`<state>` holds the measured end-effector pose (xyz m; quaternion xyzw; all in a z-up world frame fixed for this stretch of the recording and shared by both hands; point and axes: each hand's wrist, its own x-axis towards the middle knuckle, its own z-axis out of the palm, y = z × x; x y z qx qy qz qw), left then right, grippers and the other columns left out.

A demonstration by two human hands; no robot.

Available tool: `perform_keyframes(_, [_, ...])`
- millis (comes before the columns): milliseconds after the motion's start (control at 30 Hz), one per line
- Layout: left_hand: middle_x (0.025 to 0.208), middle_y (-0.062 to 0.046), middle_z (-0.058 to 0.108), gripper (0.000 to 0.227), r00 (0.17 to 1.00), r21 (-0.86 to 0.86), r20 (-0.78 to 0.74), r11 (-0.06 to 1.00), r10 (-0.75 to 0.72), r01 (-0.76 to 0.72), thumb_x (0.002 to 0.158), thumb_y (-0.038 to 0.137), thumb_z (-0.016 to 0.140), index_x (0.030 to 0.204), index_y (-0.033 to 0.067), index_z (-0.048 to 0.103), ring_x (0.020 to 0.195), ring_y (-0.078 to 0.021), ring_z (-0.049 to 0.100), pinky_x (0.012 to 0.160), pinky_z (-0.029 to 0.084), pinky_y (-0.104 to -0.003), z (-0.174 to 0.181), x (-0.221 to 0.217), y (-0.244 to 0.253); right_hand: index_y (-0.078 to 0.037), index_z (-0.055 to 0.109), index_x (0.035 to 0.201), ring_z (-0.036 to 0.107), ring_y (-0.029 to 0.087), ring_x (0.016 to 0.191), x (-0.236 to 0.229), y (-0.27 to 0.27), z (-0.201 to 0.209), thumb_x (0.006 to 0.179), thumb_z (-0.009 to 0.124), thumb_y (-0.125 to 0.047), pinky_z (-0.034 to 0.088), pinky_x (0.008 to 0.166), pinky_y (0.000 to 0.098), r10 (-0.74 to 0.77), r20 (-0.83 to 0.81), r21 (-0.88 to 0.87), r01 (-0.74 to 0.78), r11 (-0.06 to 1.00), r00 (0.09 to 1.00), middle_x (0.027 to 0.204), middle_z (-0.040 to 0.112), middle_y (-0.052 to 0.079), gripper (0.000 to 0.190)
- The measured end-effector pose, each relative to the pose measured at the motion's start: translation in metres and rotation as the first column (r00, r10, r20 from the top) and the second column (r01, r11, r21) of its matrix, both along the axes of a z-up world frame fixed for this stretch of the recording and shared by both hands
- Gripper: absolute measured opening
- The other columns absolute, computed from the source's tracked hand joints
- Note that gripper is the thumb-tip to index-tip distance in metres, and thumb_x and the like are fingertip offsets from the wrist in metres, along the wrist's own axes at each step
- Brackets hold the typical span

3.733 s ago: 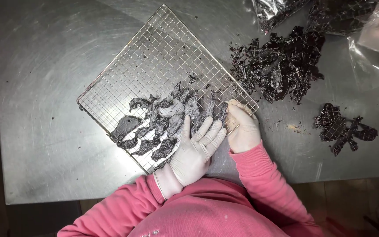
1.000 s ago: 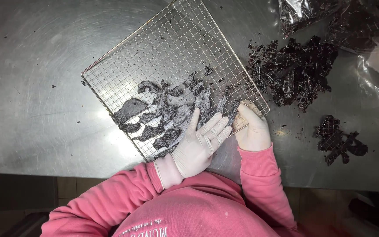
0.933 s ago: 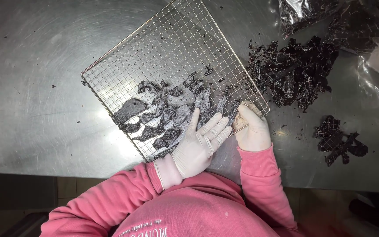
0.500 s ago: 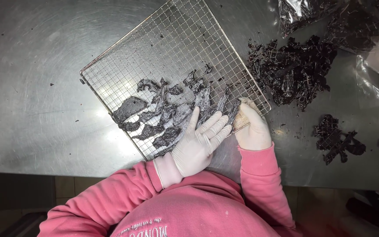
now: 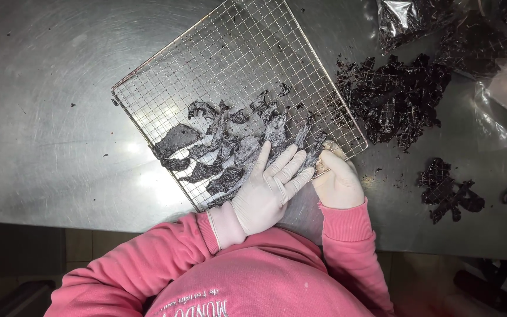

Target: Picking up and sorting pieces of dark dried fruit from a metal drying rack on a stainless steel table.

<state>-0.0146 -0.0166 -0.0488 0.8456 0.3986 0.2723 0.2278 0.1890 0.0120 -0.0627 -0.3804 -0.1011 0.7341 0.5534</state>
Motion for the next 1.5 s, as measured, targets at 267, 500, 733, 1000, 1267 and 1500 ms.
perform_keyframes(267, [0.157, -0.019, 0.048, 0.065, 1.000, 0.011, 0.017, 1.000, 0.019, -0.019, 0.080, 0.007, 0.066, 0.144, 0.0119, 0.060, 0.153, -0.0370, 0.038, 0.125, 0.017, -0.068, -0.003, 0.000, -0.001, 0.001, 0.062, 0.128, 0.063, 0.027, 0.124, -0.005, -0.001, 0.013, 0.102, 0.050, 0.002, 0.050, 0.108, 0.0422, 0.059, 0.033, 0.021, -0.059, 0.998, 0.998, 0.132, 0.066, 0.015, 0.029])
perform_keyframes(500, [0.155, -0.026, 0.046, 0.063, 0.999, 0.034, 0.010, 0.998, 0.048, -0.049, 0.080, 0.011, 0.067, 0.142, 0.0199, 0.064, 0.148, -0.0487, 0.037, 0.121, 0.020, -0.073, 0.000, -0.001, 0.000, -0.001, 0.063, 0.129, 0.063, 0.025, 0.123, -0.007, -0.005, -0.001, 0.099, 0.052, 0.007, 0.050, 0.108, 0.0394, 0.024, 0.060, 0.046, -0.027, 0.999, 0.998, 0.130, 0.067, 0.013, 0.033])
perform_keyframes(733, [0.155, -0.027, 0.046, 0.060, 0.999, 0.046, -0.027, 0.998, 0.038, -0.036, 0.084, 0.016, 0.067, 0.143, 0.0212, 0.064, 0.149, -0.0499, 0.037, 0.122, 0.021, -0.072, -0.002, -0.001, -0.001, -0.002, 0.067, 0.122, 0.066, 0.024, 0.117, 0.010, -0.009, -0.023, 0.100, 0.056, 0.009, 0.052, 0.105, 0.0385, 0.000, 0.072, 0.004, 0.000, 1.000, 0.997, 0.123, 0.070, 0.010, 0.027])
perform_keyframes(1000, [0.156, -0.029, 0.045, 0.056, 1.000, 0.047, -0.008, 0.998, 0.029, -0.029, 0.086, 0.018, 0.066, 0.142, 0.0218, 0.063, 0.149, -0.0521, 0.036, 0.122, 0.019, -0.073, -0.008, 0.001, -0.002, -0.002, 0.062, 0.132, 0.063, 0.024, 0.124, -0.003, -0.004, -0.001, 0.098, 0.055, 0.005, 0.049, 0.110, 0.0401, 0.049, 0.140, -0.026, -0.046, 0.999, 0.989, 0.132, 0.067, 0.011, 0.035])
perform_keyframes(1267, [0.156, -0.029, 0.044, 0.061, 0.999, 0.057, -0.002, 0.998, 0.032, -0.032, 0.084, 0.015, 0.066, 0.144, 0.0235, 0.063, 0.149, -0.0516, 0.036, 0.122, 0.019, -0.073, -0.006, 0.000, -0.002, 0.001, 0.057, 0.141, 0.059, 0.026, 0.130, -0.011, -0.001, 0.012, 0.104, 0.050, -0.005, 0.048, 0.111, 0.0428, 0.120, -0.011, 0.000, -0.120, 0.993, 0.993, 0.140, 0.062, 0.013, 0.038])
perform_keyframes(1500, [0.156, -0.024, 0.046, 0.057, 0.998, 0.070, 0.024, 0.996, 0.060, -0.061, 0.087, 0.016, 0.066, 0.143, 0.0273, 0.063, 0.149, -0.0491, 0.039, 0.125, 0.021, -0.069, -0.008, 0.001, -0.003, -0.002, 0.058, 0.139, 0.066, 0.022, 0.112, -0.002, -0.005, 0.001, 0.108, 0.052, -0.004, 0.054, 0.088, 0.0392, 0.179, 0.095, -0.046, -0.175, 0.984, 0.979, 0.131, 0.066, 0.012, 0.032])
